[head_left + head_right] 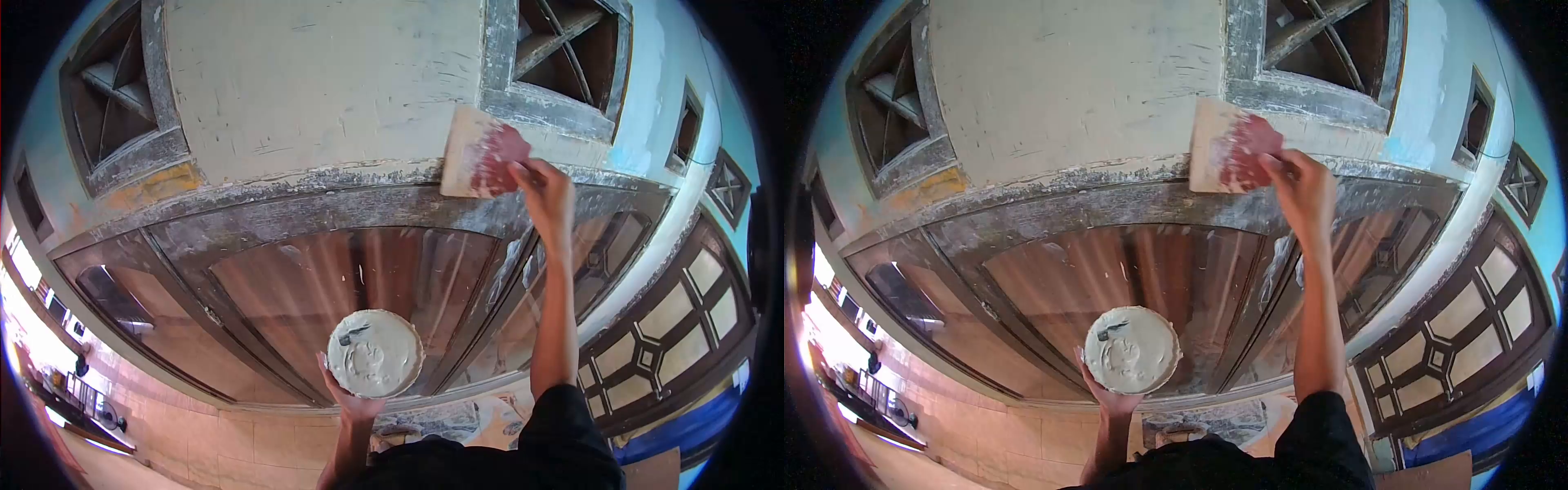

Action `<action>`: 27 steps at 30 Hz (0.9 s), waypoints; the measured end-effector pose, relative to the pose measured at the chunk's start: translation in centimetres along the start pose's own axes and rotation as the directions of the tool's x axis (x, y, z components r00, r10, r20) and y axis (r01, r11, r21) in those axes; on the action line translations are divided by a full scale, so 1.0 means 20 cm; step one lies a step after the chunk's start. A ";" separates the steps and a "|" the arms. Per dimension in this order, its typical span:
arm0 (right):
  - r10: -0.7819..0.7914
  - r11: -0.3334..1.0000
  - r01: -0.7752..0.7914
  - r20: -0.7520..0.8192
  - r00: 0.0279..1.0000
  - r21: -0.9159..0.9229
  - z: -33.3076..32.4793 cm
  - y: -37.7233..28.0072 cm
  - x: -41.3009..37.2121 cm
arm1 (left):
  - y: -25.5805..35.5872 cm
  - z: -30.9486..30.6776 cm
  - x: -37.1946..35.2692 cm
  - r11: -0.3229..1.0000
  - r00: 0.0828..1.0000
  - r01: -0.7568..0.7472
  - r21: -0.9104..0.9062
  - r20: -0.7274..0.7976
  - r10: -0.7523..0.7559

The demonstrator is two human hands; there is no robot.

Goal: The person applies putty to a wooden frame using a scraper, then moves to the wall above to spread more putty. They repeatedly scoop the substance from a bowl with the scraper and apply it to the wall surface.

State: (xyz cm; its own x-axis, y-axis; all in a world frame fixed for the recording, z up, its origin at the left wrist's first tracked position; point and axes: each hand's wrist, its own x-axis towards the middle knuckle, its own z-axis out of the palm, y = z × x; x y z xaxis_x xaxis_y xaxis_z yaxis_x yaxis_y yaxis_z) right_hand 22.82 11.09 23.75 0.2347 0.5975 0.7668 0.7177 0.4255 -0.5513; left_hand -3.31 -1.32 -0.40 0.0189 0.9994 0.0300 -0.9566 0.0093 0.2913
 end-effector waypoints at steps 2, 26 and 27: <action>-0.037 0.996 0.036 0.009 0.999 0.076 -0.01 -0.06 -0.01 | -0.07 -0.14 0.03 -0.026 0.608 -0.629 0.777 0.513 0.605; -0.250 0.966 0.246 -0.049 0.967 -0.081 0.14 -0.20 0.07 | 0.00 0.04 -0.02 0.999 0.998 -0.035 -0.015 -0.057 0.034; -0.095 0.993 0.095 0.003 0.996 -0.072 0.05 -0.11 0.07 | 0.00 0.02 -0.02 0.999 0.998 -0.037 -0.017 -0.056 0.036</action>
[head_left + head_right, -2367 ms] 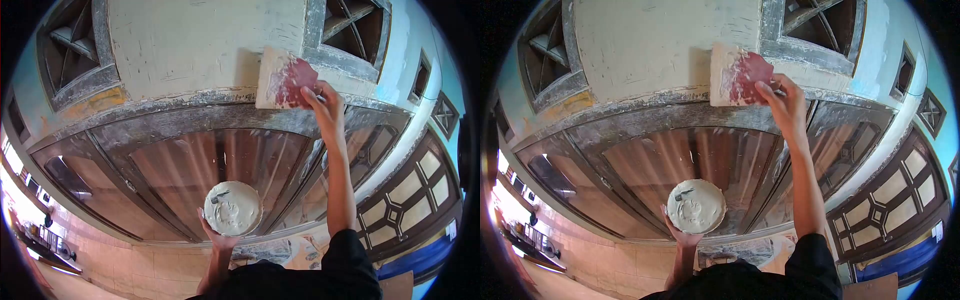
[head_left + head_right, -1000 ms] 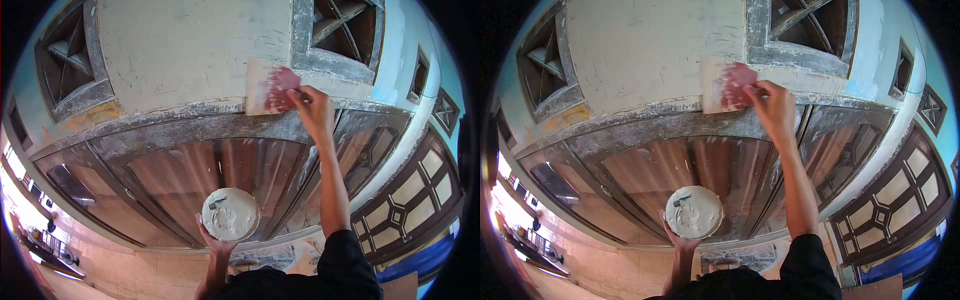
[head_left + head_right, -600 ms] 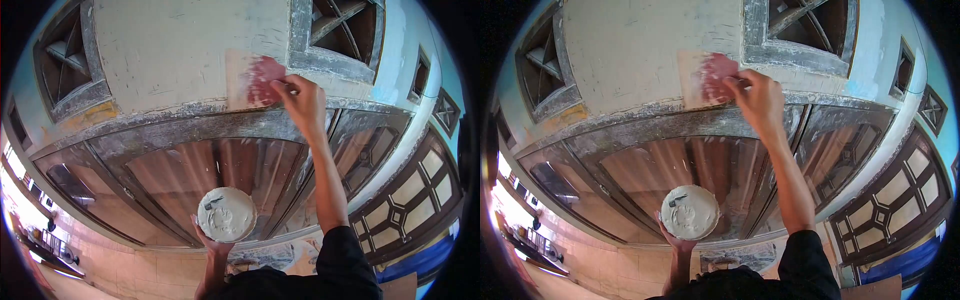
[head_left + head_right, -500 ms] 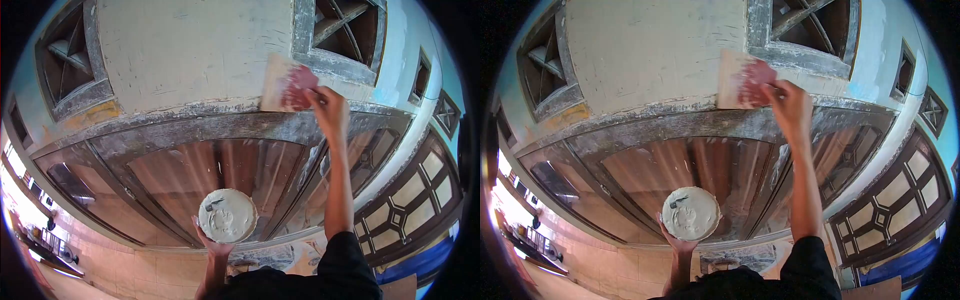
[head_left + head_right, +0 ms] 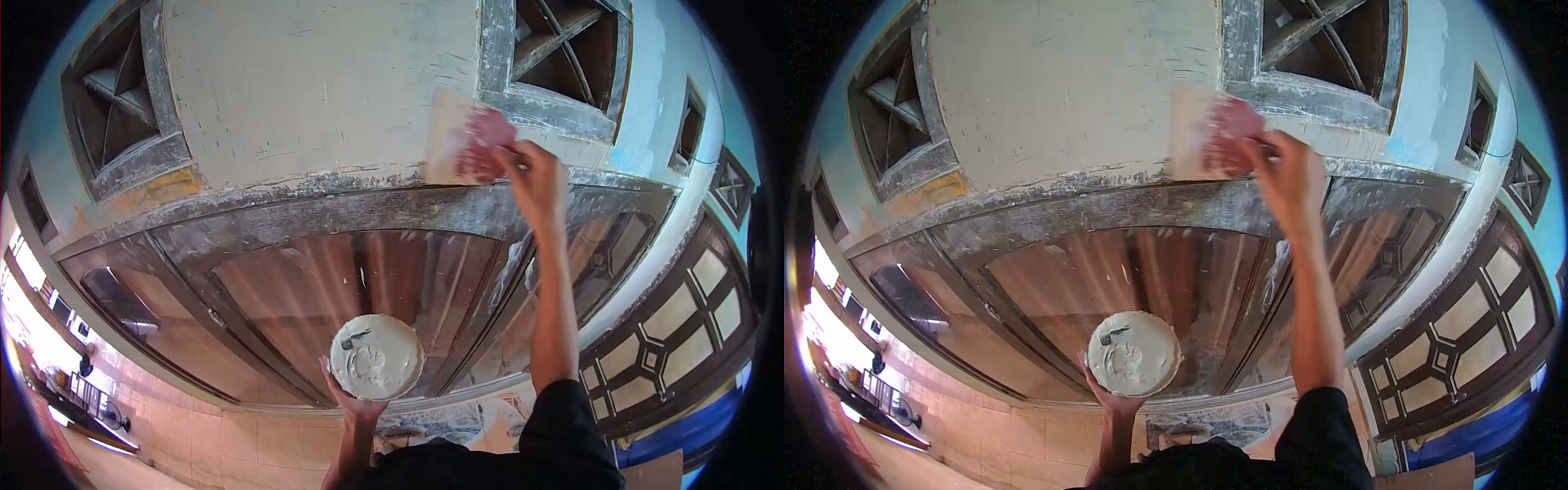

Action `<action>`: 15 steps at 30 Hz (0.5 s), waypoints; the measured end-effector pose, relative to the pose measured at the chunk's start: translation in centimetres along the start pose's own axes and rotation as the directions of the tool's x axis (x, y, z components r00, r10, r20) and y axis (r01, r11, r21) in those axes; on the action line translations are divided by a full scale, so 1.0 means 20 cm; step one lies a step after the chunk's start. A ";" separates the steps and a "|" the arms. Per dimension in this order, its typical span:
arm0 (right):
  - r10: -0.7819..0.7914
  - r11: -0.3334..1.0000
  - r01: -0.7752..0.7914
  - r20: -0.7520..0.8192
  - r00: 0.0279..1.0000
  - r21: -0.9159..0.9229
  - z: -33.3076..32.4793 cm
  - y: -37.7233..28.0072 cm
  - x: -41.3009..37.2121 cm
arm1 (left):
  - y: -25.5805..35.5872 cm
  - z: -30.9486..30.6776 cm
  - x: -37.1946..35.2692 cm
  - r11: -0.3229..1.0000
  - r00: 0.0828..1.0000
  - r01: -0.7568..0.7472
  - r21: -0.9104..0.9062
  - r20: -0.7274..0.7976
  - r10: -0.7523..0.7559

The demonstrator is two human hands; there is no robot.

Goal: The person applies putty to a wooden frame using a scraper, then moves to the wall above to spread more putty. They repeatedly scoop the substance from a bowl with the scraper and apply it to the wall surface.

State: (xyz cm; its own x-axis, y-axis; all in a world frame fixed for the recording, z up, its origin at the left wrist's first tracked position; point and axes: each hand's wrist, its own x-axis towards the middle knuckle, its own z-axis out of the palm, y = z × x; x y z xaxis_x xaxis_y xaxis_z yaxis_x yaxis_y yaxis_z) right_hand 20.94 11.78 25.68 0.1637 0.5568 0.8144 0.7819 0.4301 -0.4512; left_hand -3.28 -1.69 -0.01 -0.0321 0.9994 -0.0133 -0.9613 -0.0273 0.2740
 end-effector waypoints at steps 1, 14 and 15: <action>0.013 1.000 -0.014 -0.009 1.000 -0.021 -0.07 0.09 0.00 | 0.00 -0.03 0.01 0.999 0.999 0.034 -0.023 0.003 -0.034; -0.058 0.998 0.058 -0.020 0.998 -0.034 -0.02 -0.04 0.05 | -0.03 0.03 -0.01 0.998 0.999 0.012 0.057 0.040 -0.014; 0.020 0.997 -0.021 -0.008 1.000 -0.073 -0.11 0.05 0.04 | -0.02 0.02 -0.02 0.998 0.999 0.011 0.055 0.040 -0.013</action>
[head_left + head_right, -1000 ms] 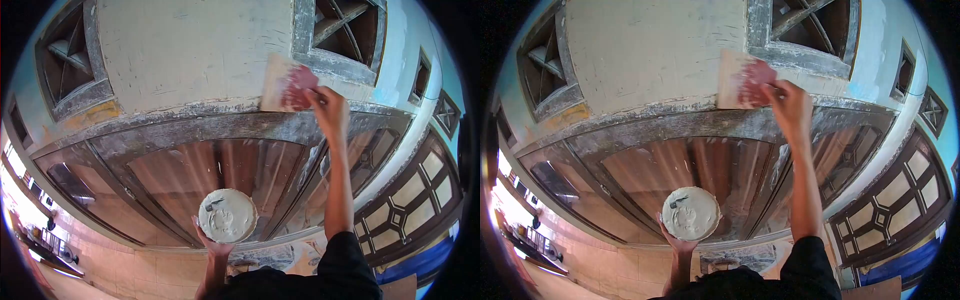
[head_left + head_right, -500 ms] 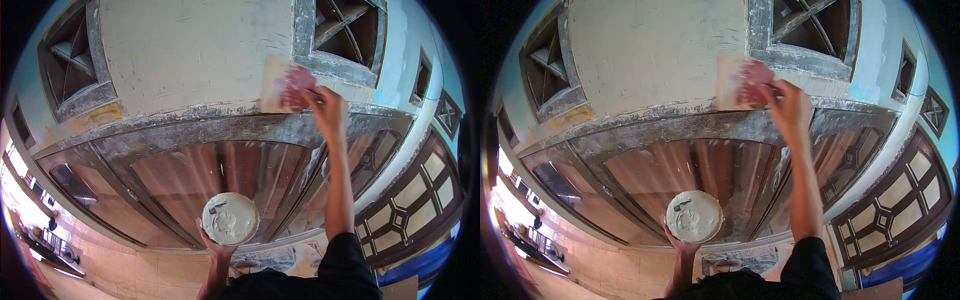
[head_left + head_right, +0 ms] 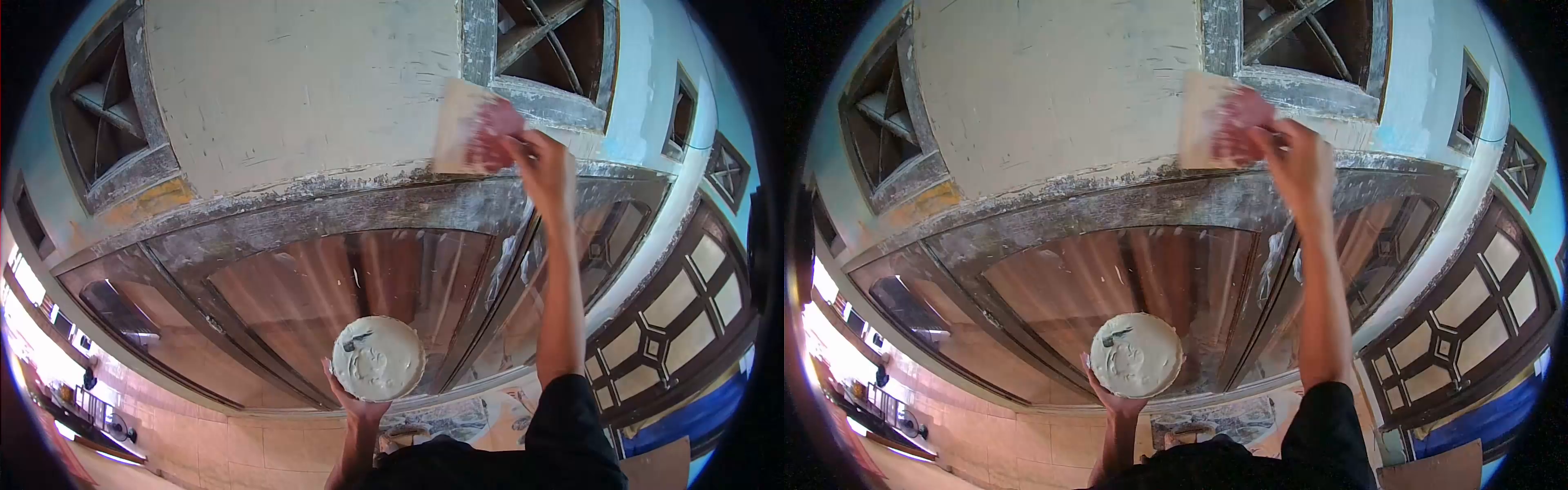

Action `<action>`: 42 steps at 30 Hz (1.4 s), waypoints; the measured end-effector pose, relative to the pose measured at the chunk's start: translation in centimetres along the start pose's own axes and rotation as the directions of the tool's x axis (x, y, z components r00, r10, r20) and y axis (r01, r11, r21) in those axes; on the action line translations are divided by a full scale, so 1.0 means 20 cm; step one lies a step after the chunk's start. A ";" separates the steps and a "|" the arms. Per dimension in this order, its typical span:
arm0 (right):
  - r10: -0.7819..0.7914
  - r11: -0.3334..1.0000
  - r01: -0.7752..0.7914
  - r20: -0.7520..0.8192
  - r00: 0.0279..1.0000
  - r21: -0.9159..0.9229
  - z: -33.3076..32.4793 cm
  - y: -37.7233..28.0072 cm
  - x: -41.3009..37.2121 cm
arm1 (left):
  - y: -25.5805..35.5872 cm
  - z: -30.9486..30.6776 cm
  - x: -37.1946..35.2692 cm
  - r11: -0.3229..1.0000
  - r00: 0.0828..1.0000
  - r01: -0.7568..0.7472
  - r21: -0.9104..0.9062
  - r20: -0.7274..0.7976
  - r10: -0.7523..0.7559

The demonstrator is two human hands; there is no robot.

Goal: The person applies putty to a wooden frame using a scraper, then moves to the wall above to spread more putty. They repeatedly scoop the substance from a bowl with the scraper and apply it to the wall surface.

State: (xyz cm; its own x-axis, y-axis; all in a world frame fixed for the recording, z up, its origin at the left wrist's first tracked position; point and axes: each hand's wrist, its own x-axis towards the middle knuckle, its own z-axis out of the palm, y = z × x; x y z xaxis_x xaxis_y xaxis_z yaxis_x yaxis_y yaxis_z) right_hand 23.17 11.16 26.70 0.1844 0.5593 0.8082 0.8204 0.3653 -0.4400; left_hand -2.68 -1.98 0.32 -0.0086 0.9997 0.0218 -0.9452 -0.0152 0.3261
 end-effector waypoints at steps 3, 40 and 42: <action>-0.017 0.995 0.019 -0.022 1.000 0.100 -0.10 0.15 0.01 | 0.00 -0.03 0.01 0.999 0.998 0.034 -0.025 -0.054 -0.035; -0.083 0.975 0.076 0.023 0.996 0.211 -0.06 0.08 0.07 | -0.05 0.03 -0.01 0.990 0.994 0.107 -0.088 -0.016 -0.109; -0.150 0.945 0.139 0.013 0.989 0.295 -0.02 -0.06 0.05 | -0.06 0.00 0.01 0.998 0.998 0.062 -0.015 0.002 -0.062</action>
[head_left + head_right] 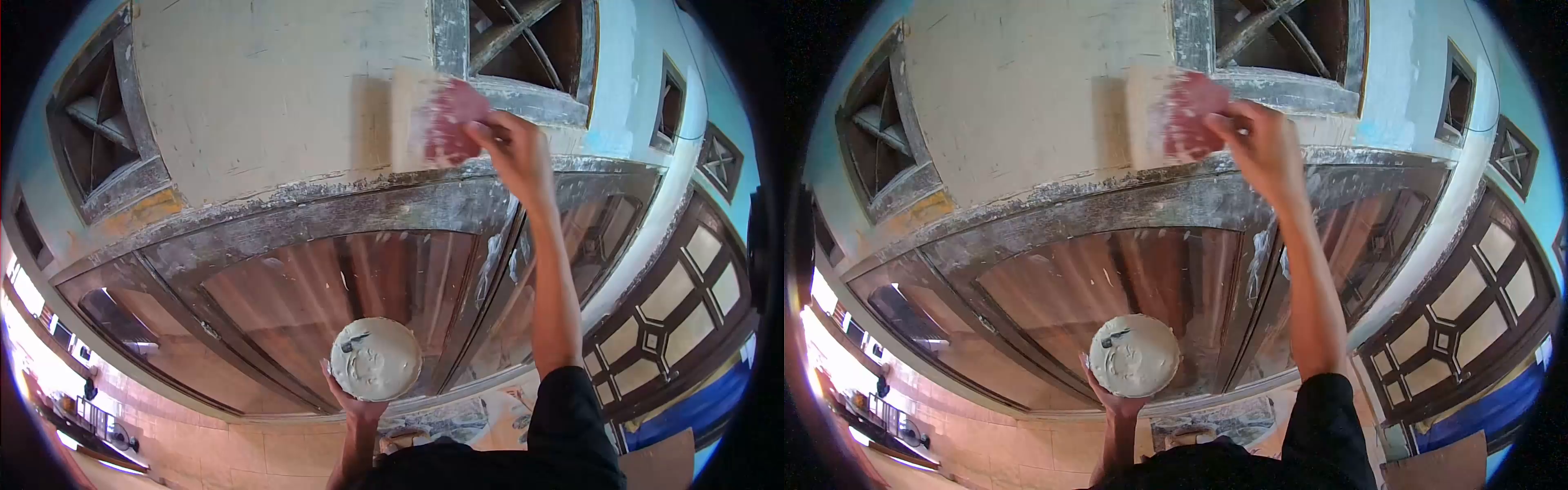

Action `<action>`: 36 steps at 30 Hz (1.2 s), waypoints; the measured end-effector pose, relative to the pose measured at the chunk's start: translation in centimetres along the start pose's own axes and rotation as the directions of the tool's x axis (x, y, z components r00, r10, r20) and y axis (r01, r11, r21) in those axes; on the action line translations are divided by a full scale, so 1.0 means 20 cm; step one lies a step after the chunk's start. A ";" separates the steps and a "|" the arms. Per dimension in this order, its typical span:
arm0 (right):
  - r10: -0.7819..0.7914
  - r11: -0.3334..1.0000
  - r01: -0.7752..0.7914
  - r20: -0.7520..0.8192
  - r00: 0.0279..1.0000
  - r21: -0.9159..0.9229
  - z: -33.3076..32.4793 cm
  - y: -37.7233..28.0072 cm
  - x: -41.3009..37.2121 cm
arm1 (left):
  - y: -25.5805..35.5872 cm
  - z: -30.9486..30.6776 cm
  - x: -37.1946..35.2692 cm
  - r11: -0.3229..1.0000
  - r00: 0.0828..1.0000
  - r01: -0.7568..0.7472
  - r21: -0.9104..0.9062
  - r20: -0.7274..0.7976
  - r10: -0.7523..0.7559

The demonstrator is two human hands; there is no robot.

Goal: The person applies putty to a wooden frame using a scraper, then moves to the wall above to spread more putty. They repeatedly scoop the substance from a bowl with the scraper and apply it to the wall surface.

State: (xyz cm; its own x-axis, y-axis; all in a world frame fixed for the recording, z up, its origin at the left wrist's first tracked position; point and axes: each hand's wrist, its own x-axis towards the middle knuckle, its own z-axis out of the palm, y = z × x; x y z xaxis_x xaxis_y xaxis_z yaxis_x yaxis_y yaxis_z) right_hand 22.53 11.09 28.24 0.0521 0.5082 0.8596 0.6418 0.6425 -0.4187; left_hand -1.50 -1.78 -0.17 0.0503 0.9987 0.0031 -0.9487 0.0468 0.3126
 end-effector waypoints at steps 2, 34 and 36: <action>-0.026 0.991 0.024 -0.013 1.000 -0.131 0.07 0.01 0.04 | 0.00 0.02 0.00 1.000 1.000 0.022 -0.022 0.010 -0.022; 0.050 0.988 -0.053 -0.030 0.998 -0.144 0.04 0.11 -0.08 | -0.01 0.04 0.00 1.000 0.999 0.018 0.013 -0.049 -0.017; 0.127 0.969 -0.127 -0.012 0.992 -0.211 0.00 0.16 -0.10 | -0.02 0.01 -0.01 0.998 0.997 0.051 -0.038 -0.056 -0.054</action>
State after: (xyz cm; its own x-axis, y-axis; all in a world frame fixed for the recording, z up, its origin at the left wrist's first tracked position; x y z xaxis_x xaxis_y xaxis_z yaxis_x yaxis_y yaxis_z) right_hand 24.41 12.11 25.10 0.1423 0.5792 0.8027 0.7766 0.4374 -0.4533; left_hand -1.18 -1.89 -0.17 0.0834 0.9943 -0.0670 -0.9562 0.0988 0.2756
